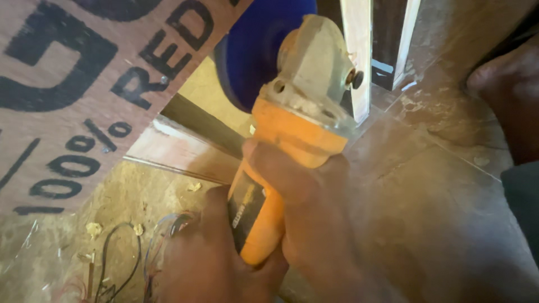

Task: The person uses an angle grinder with a sanding disc to sand the edges and surfaces of a wooden structure. The person moves the tool along the wood, generating dust, and occasionally pauses to adjust position.

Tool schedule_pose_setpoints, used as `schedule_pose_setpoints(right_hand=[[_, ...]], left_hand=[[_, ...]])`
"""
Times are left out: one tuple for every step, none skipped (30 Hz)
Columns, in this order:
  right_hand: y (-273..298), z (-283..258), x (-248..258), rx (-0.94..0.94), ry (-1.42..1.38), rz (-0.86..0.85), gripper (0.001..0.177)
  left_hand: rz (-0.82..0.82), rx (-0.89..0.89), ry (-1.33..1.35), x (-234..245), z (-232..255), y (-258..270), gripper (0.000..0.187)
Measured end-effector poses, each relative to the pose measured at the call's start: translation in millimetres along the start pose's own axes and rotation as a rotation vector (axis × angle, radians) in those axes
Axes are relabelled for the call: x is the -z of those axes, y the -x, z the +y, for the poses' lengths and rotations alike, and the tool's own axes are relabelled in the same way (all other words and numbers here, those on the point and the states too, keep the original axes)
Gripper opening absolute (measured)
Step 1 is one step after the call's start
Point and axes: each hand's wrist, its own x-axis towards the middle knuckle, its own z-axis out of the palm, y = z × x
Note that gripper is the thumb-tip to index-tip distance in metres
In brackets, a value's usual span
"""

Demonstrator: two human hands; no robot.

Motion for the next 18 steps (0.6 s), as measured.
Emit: schedule_pose_setpoints(right_hand=[[-1, 0, -1, 0.001, 0.025, -0.002, 0.030], [-1, 0, 0, 0.016, 0.047, 0.000, 0.029], [2, 0, 0, 0.028, 0.071, -0.001, 0.029], [5, 0, 0, 0.039, 0.095, -0.003, 0.029], [6, 1, 0, 0.035, 0.094, 0.010, 0.029], [6, 1, -1, 0.031, 0.092, 0.023, 0.029], [6, -2, -2, 0.034, 0.088, 0.038, 0.029], [7, -5, -2, 0.050, 0.068, 0.033, 0.030], [8, -8, -3, 0.064, 0.048, 0.029, 0.030], [8, -10, -4, 0.077, 0.028, 0.026, 0.031], [7, -12, -5, 0.032, 0.020, 0.027, 0.030], [5, -12, -5, -0.013, 0.013, 0.028, 0.029], [3, -10, -6, -0.061, 0.005, 0.028, 0.029], [1, -7, -8, -0.066, -0.020, 0.025, 0.028], [-1, -5, -10, -0.067, -0.046, 0.023, 0.027], [-3, -3, -10, -0.067, -0.072, 0.020, 0.027], [-3, -3, -10, -0.038, -0.036, 0.029, 0.026], [-2, -3, -8, -0.010, 0.000, 0.039, 0.027]], left_hand=[[0.006, 0.004, -0.014, 0, 0, -1, 0.094], [0.017, -0.021, 0.000, -2, -1, -2, 0.093], [0.028, -0.042, 0.017, -5, -4, -2, 0.093], [0.045, -0.092, 0.062, -9, -7, -3, 0.092], [0.062, -0.140, 0.106, -11, -10, -2, 0.092], [0.053, -0.121, 0.100, -14, -11, 2, 0.092], [0.047, -0.108, 0.092, -15, -9, 4, 0.092], [0.040, -0.096, 0.084, -14, -7, 6, 0.091], [0.060, -0.111, 0.068, -10, -6, 6, 0.095], [0.079, -0.127, 0.051, -5, -6, 5, 0.099], [0.097, -0.138, 0.038, -1, -6, 3, 0.103], [0.077, -0.128, 0.038, 1, -6, 2, 0.098], [0.057, -0.115, 0.037, 3, -7, 1, 0.093], [0.036, -0.102, 0.036, 3, -8, -1, 0.087], [0.064, -0.108, 0.015, 2, -9, -1, 0.090], [0.092, -0.115, -0.007, 0, -10, -1, 0.093], [0.098, -0.121, -0.009, -3, -11, -3, 0.095], [0.105, -0.127, -0.011, -7, -12, -4, 0.098]])
